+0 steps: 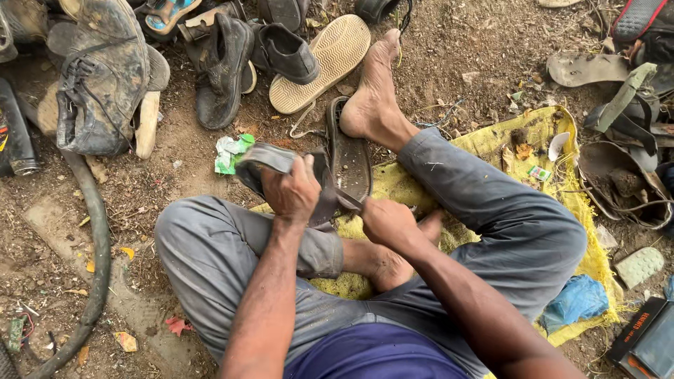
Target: The person repairs various shoes by hand, using a knife to trim materials, inserting new soles, and cleaning the interiors.
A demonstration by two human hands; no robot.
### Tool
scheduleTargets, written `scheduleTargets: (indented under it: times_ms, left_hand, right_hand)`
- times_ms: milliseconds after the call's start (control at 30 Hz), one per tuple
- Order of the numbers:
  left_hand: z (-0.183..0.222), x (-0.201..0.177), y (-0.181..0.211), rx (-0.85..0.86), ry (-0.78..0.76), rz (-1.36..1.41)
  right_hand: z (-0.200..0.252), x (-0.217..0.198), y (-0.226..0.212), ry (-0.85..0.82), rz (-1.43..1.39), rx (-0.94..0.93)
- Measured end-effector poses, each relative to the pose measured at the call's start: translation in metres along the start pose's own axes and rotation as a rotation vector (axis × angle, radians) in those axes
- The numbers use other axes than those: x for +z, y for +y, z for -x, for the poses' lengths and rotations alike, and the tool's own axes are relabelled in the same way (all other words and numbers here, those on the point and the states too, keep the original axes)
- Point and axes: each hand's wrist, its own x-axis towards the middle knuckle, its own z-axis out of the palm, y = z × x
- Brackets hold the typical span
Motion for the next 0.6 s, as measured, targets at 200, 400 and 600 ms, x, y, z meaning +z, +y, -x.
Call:
scheduleTargets:
  times_ms: [200,400,600]
  left_hand:
    - [0.008,-0.011,-0.001,0.095,0.157,0.002]
    - [-0.011,-0.034,-0.058,-0.215,0.100,-0.013]
    - [-0.015,-0.015,-0.008,-0.413,0.028,0.094]
  right_hand:
    - [-0.029,0.023,-0.005,-0.167,0.140,-0.016]
    - [0.058,0.013,0.000,-0.080,0.029,0.150]
    - [0.030,-0.035,-0.019,0.231,-0.741,0.066]
